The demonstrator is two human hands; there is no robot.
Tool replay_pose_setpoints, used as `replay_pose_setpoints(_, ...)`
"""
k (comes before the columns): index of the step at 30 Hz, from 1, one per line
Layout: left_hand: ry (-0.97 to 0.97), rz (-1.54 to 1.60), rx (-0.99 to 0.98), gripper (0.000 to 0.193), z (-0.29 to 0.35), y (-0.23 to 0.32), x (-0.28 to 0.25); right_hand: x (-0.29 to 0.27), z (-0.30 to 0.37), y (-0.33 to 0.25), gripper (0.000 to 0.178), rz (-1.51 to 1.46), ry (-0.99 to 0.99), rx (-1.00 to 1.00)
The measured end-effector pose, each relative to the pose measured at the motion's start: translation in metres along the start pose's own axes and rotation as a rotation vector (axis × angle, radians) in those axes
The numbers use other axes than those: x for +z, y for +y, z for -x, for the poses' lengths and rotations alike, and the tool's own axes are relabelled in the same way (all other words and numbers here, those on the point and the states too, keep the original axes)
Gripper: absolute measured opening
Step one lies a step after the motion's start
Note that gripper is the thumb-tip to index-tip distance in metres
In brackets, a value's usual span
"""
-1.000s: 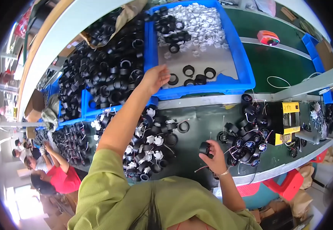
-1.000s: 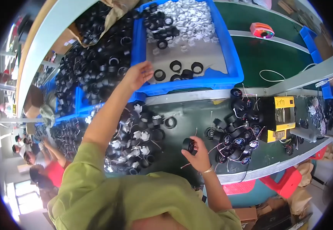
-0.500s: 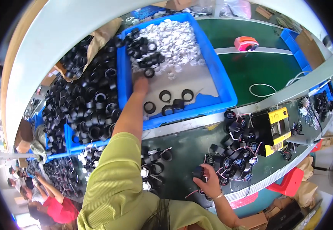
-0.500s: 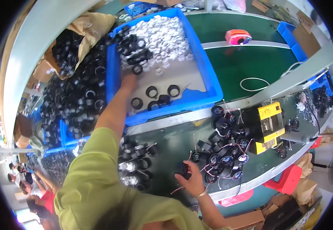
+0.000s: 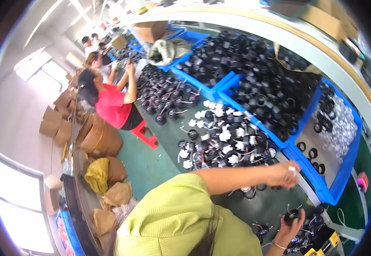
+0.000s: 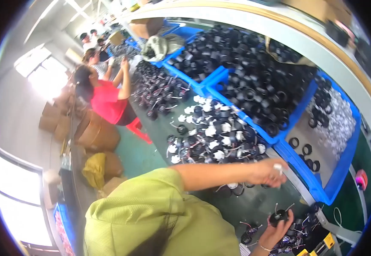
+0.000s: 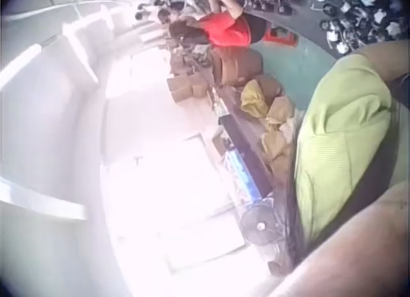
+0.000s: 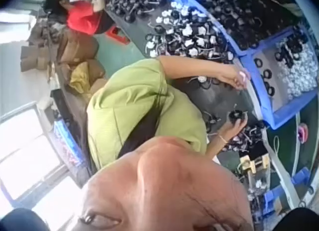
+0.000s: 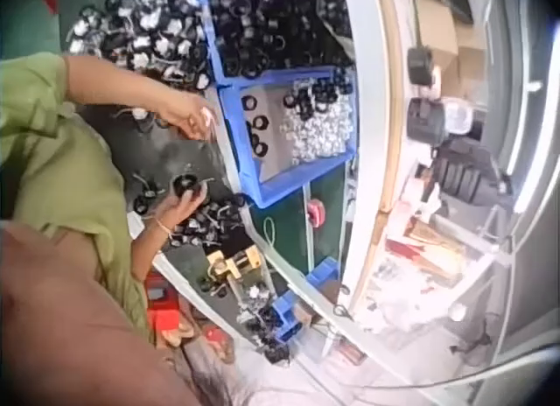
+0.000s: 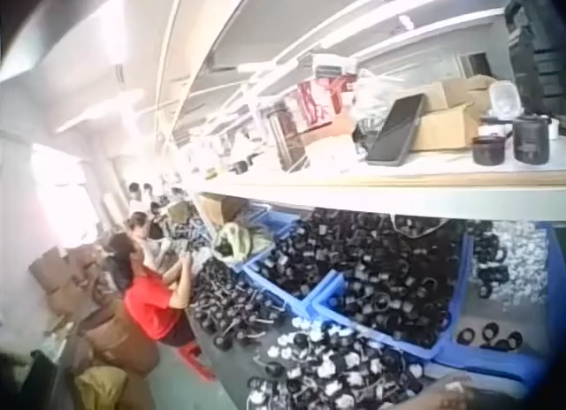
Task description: The person assembles small electrical motors into plastic housings with impellers by hand at an industrial workbench.
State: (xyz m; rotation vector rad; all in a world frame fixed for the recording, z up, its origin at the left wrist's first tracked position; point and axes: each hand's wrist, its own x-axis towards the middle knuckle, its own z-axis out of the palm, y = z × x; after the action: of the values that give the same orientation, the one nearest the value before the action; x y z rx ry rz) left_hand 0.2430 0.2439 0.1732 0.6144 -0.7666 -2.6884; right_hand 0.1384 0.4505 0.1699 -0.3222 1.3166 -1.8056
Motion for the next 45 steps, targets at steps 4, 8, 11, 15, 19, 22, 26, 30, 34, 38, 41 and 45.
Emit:
replay_pose_setpoints(4, 0.106, -0.046, -0.02, 0.024, 0.062, -0.026, 0.0, 0.038, 0.006, -0.016, 0.049, -0.12, -0.169, 0.02)
replay_pose_setpoints(8, 0.098, 0.301, 0.1, 0.021, 0.093, -0.03, 0.027, 0.076, 0.015, -0.018, 0.03, -0.113, -0.103, -0.083)
replay_pose_setpoints(11, 0.07, 0.286, 0.426, 0.015, 0.129, -0.018, 0.036, 0.137, 0.028, -0.023, 0.019, 0.6, -0.225, -0.538)
replay_pose_setpoints(15, 0.03, 0.311, 0.448, 0.024, 0.141, -0.01, 0.045, 0.152, 0.037, -0.03, 0.031, 0.599, -0.26, -0.823)
replay_pose_setpoints(19, -0.097, 0.351, 0.401, 0.039, 0.147, -0.015, 0.054, 0.149, 0.042, -0.021, 0.027, 0.586, -0.3, -0.92)
replay_pose_setpoints(22, -0.133, 0.34, 0.419, 0.04, 0.148, -0.025, 0.059, 0.141, 0.049, -0.023, 0.028, 0.651, -0.293, -0.966)
replay_pose_setpoints(26, -0.076, 0.268, 0.44, 0.039, 0.153, -0.034, 0.066, 0.135, 0.053, -0.021, 0.03, 0.751, -0.325, -1.049)
replay_pose_setpoints(30, -0.07, 0.225, 0.445, 0.037, 0.155, -0.039, 0.073, 0.132, 0.059, -0.022, 0.031, 0.756, -0.284, -1.065)
replay_pose_setpoints(34, -0.132, 0.276, 0.455, 0.038, 0.154, -0.039, 0.071, 0.129, 0.061, -0.024, 0.033, 0.715, -0.288, -1.056)
replay_pose_setpoints(38, -0.124, 0.237, 0.467, 0.038, 0.153, -0.04, 0.074, 0.129, 0.061, -0.022, 0.033, 0.746, -0.28, -1.084)
replay_pose_setpoints(41, -0.12, 0.253, 0.474, 0.038, 0.152, -0.04, 0.076, 0.127, 0.06, -0.021, 0.035, 0.776, -0.259, -1.093)
replay_pose_setpoints(45, -0.133, 0.199, 0.524, 0.04, 0.153, -0.039, 0.08, 0.123, 0.059, -0.019, 0.037, 0.794, -0.237, -1.13)
